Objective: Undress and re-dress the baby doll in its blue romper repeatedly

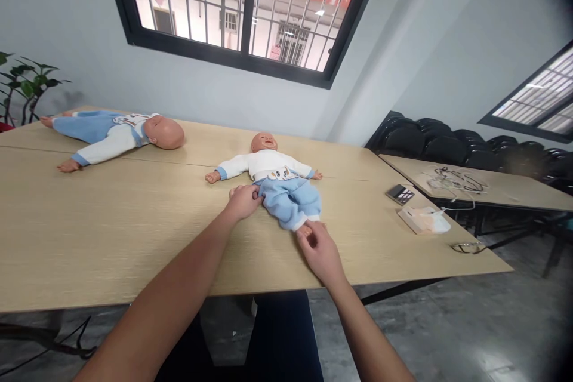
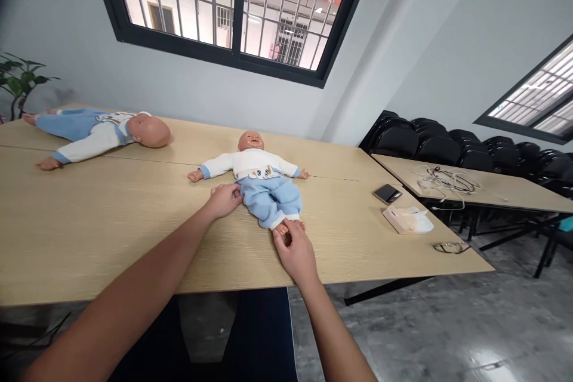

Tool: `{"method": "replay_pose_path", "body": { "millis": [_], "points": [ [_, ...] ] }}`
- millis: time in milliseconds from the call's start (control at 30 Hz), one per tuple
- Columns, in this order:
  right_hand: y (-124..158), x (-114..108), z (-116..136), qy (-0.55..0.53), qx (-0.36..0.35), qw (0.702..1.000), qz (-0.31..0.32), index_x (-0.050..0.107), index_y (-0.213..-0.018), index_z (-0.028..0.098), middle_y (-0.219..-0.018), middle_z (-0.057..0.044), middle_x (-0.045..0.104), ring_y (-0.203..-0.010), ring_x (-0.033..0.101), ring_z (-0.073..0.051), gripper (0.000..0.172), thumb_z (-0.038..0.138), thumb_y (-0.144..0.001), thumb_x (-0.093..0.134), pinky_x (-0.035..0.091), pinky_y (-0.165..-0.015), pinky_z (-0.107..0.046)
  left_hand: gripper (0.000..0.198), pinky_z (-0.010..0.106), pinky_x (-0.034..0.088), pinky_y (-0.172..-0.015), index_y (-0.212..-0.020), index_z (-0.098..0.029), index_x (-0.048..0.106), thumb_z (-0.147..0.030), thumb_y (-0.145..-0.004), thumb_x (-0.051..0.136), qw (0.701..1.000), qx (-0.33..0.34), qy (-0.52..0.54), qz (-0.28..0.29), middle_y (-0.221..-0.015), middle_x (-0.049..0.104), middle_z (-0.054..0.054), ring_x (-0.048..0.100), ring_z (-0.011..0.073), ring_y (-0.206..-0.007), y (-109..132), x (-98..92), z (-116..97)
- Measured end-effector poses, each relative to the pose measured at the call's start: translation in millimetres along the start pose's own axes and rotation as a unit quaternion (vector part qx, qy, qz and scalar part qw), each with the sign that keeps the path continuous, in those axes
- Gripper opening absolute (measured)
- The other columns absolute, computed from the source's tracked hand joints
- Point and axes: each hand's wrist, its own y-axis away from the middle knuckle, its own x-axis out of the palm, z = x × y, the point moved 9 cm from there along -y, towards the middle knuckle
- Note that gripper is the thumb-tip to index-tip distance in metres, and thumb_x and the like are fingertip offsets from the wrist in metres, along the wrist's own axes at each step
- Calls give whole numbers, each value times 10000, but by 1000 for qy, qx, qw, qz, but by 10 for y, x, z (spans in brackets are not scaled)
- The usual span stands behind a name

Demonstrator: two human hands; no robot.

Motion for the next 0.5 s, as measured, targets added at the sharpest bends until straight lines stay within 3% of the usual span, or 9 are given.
{"method": "replay_pose_path", "body": {
  "millis": [167, 267, 367, 500],
  "points": [
    [7, 83, 54, 58, -15, 998, 38, 680, -1205, 218, -1256, -150, 713, -1162, 638, -350, 339, 458, -973, 621, 505, -987, -484, 134, 393, 421, -822, -708, -233, 596, -287, -813, 658, 999, 27, 28, -10, -777, 702, 37, 633, 259, -817, -13, 11, -27],
    [-2, 135, 123, 103, -34, 993, 56, 663, -1142, 210, -1206, -153, 696, -1149, 613, -356, 301, 430, -937, 674, 492, -993, -487, 100, 385, 453, -849, -721, -223, 605, -246, -804, 656, 997, 52, 57, -25, -858, 709, 60, 633, 261, -874, -41, -10, -60],
    [-14, 155, 195, 127, -43, 989, 65, 643, -1127, 200, -1150, -144, 684, -1108, 610, -348, 281, 400, -931, 667, 483, -980, -476, 59, 381, 487, -900, -820, -209, 654, -261, -847, 645, 992, 76, 97, -38, -982, 727, 78, 644, 260, -953, -65, -36, -101],
    [-15, 119, 196, 90, -18, 994, 64, 656, -1091, 200, -1110, -124, 705, -1036, 640, -320, 251, 404, -981, 559, 490, -899, -430, 176, 387, 533, -905, -1031, -183, 693, -262, -910, 593, 985, 76, 147, -41, -1075, 746, 93, 671, 259, -978, -70, -8, -90]
  ]
}}
